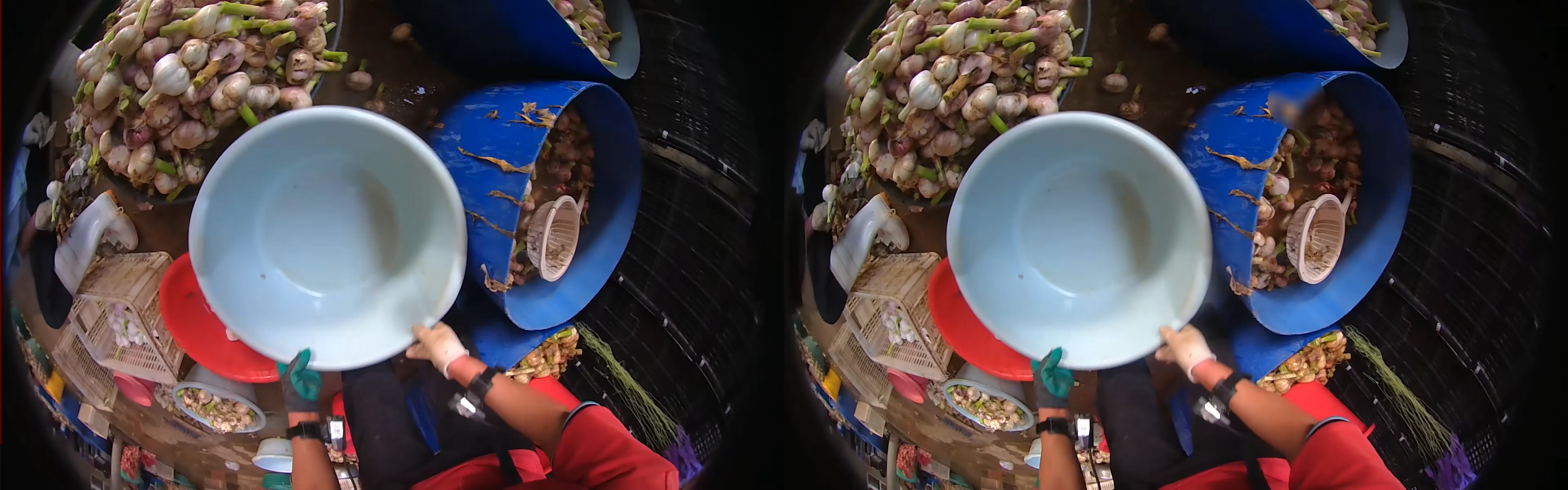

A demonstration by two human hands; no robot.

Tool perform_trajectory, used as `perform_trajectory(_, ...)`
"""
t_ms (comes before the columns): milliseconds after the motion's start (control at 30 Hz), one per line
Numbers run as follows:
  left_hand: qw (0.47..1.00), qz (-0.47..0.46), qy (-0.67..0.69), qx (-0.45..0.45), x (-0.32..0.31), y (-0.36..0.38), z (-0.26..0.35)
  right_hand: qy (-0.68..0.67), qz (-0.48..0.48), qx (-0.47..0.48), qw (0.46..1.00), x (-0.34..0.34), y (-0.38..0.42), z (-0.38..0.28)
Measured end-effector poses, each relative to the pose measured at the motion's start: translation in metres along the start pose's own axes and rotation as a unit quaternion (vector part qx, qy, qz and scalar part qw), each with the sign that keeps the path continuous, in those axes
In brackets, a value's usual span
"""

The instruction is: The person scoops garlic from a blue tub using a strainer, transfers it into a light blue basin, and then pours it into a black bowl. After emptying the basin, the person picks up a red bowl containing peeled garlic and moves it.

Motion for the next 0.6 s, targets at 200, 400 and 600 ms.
perform_trajectory(200, 1.000, 0.002, 0.011, 0.009, -0.008, -0.053, -0.025, -0.011, 0.002, 0.011, 1.000, 0.011, -0.030, -0.022)
perform_trajectory(400, 0.999, 0.034, 0.009, 0.022, -0.007, -0.036, -0.017, 0.004, 0.014, -0.011, 1.000, 0.014, -0.023, -0.023)
perform_trajectory(600, 0.999, 0.025, -0.001, 0.044, -0.015, -0.046, -0.012, 0.005, -0.003, -0.019, 1.000, 0.013, -0.040, -0.022)
Point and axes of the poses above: each hand's wrist, its own y-axis away from the middle knuckle, its own x-axis out of the back of the hand, z = x × y, the point moved 6 cm from there along -y, towards the middle knuckle, and after that the axes turned 9 degrees about y, right-handed, at the moved point
